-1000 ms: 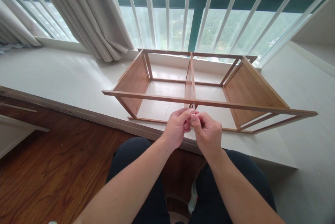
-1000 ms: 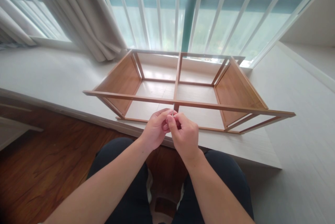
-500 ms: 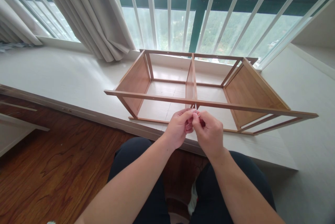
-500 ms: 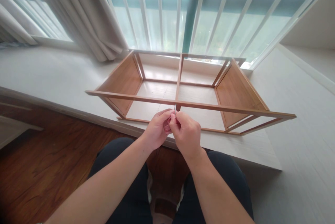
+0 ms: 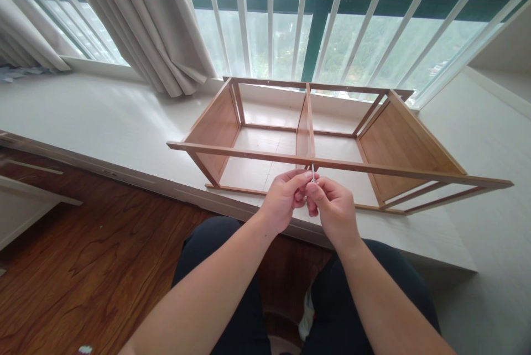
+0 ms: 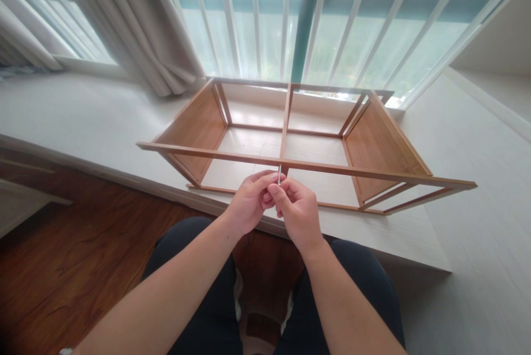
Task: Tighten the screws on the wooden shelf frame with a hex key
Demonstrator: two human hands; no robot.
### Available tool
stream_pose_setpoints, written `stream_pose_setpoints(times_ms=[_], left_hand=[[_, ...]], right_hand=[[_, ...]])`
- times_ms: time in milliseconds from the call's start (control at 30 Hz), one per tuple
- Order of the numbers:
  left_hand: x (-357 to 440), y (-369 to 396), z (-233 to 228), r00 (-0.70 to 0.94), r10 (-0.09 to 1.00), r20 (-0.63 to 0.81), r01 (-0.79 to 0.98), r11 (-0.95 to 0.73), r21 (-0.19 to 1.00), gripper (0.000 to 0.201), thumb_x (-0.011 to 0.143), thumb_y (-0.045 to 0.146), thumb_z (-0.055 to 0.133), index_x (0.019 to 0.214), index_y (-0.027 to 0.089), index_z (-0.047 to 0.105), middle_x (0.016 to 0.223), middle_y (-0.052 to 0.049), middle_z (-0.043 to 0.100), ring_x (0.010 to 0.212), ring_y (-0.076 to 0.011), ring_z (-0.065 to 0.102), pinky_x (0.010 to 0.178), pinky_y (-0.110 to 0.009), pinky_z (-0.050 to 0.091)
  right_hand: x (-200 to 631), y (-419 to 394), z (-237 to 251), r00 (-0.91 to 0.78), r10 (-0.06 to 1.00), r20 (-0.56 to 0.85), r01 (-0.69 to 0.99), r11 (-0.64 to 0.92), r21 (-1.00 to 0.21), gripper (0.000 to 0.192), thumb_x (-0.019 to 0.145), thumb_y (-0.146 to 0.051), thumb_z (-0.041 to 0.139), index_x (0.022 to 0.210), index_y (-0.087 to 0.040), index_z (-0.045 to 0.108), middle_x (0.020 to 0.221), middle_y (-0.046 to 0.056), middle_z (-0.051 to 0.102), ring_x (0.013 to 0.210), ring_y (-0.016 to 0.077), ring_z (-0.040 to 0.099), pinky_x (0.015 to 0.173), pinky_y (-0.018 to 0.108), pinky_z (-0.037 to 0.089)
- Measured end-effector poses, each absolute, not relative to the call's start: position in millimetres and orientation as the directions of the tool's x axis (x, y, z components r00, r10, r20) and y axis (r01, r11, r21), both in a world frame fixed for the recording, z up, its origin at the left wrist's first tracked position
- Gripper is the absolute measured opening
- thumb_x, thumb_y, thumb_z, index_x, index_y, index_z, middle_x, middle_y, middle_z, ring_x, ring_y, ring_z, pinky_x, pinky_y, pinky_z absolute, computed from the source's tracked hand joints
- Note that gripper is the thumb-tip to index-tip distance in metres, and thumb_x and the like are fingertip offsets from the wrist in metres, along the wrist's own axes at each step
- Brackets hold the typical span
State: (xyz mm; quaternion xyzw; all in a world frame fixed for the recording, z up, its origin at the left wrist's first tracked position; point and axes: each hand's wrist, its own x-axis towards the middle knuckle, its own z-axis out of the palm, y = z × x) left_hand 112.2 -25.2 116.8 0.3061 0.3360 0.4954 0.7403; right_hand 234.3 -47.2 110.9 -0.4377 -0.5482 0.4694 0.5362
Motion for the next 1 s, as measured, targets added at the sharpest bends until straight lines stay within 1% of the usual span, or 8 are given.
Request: stream_pose_setpoints(times_ms=[67,133,300,433,533,667,800,1000], left_hand=[[111,-24,117,0.301,0.936,-0.184,-0.503,0.320,0.803,0.029,0.080,0.042,0.077,0.086,0.014,0.072,0.051,0.008,0.041,0.040,-0.0084,0.045,0.039,-0.020,0.030],[111,-23,118,0.297,0.937,-0.182,-0.499,0.315,0.807,0.028,0.080,0.042,0.077,0.083,0.014,0.072,0.053,0.007,0.045,0.040,-0.0073,0.046,0.038,-0.020,0.028],[111,-22,121,0.241,0.947,-0.211,-0.504,0.309,0.807,0.028,0.076,0.038,0.081,0.082,0.012,0.075,0.058,0.005,0.050,0.046,-0.0022,0.040,0.042,-0.016,0.023],[111,-21,120,0.244,0.941,-0.234,-0.498,0.329,0.802,0.031,0.073,0.041,0.084,0.081,0.012,0.075,0.059,0.003,0.054,0.047,-0.0037,0.044,0.043,-0.017,0.024],[111,-21,119,0.249,0.940,-0.232,-0.491,0.329,0.806,0.033,0.073,0.042,0.084,0.085,0.012,0.076,0.059,0.003,0.055,0.048,-0.0041,0.045,0.043,-0.017,0.025],[110,-20,117,0.258,0.940,-0.224,-0.479,0.326,0.815,0.033,0.075,0.041,0.083,0.091,0.012,0.077,0.055,0.005,0.050,0.046,-0.0048,0.045,0.043,-0.017,0.027],[110,-21,116,0.303,0.933,-0.194,-0.479,0.325,0.816,0.030,0.080,0.041,0.078,0.091,0.013,0.076,0.057,0.004,0.053,0.044,-0.0059,0.048,0.042,-0.018,0.029],[110,-20,116,0.312,0.930,-0.197,-0.477,0.333,0.814,0.032,0.080,0.042,0.079,0.095,0.013,0.076,0.054,0.004,0.051,0.041,-0.0064,0.048,0.040,-0.018,0.027]], right_hand=[[230,-48,108,-0.082,0.989,0.119,-0.253,0.095,-0.963,0.045,0.093,-0.059,0.067,0.073,-0.020,0.065,0.054,-0.002,0.058,0.046,0.0118,0.050,0.043,0.024,0.040],[226,-49,108,-0.127,0.990,0.065,-0.427,0.004,-0.904,0.044,0.093,-0.061,0.065,0.078,-0.020,0.065,0.052,-0.003,0.056,0.042,0.0111,0.047,0.040,0.023,0.037],[224,-51,116,-0.286,0.956,-0.066,-0.607,-0.233,-0.760,0.035,0.087,-0.052,0.075,0.081,-0.020,0.062,0.051,-0.008,0.050,0.037,0.0074,0.041,0.038,0.019,0.032],[227,-50,118,-0.347,0.931,-0.112,-0.624,-0.318,-0.713,0.034,0.085,-0.049,0.079,0.081,-0.020,0.060,0.051,-0.009,0.046,0.038,0.0059,0.037,0.039,0.017,0.030],[227,-48,118,-0.328,0.936,-0.127,-0.607,-0.312,-0.731,0.032,0.086,-0.044,0.077,0.078,-0.020,0.058,0.050,-0.010,0.043,0.039,0.0052,0.034,0.038,0.017,0.028],[224,-46,118,-0.184,0.979,-0.083,-0.541,-0.171,-0.823,0.034,0.084,-0.040,0.078,0.068,-0.019,0.056,0.047,-0.008,0.046,0.038,0.0066,0.038,0.038,0.019,0.030],[222,-45,120,-0.061,0.998,-0.019,-0.471,-0.046,-0.881,0.031,0.081,-0.040,0.079,0.067,-0.018,0.063,0.044,-0.005,0.051,0.038,0.0077,0.042,0.039,0.020,0.032],[224,-47,121,-0.190,0.978,-0.089,-0.550,-0.181,-0.815,0.028,0.085,-0.042,0.074,0.073,-0.017,0.068,0.046,-0.005,0.050,0.037,0.0083,0.042,0.038,0.020,0.032]])
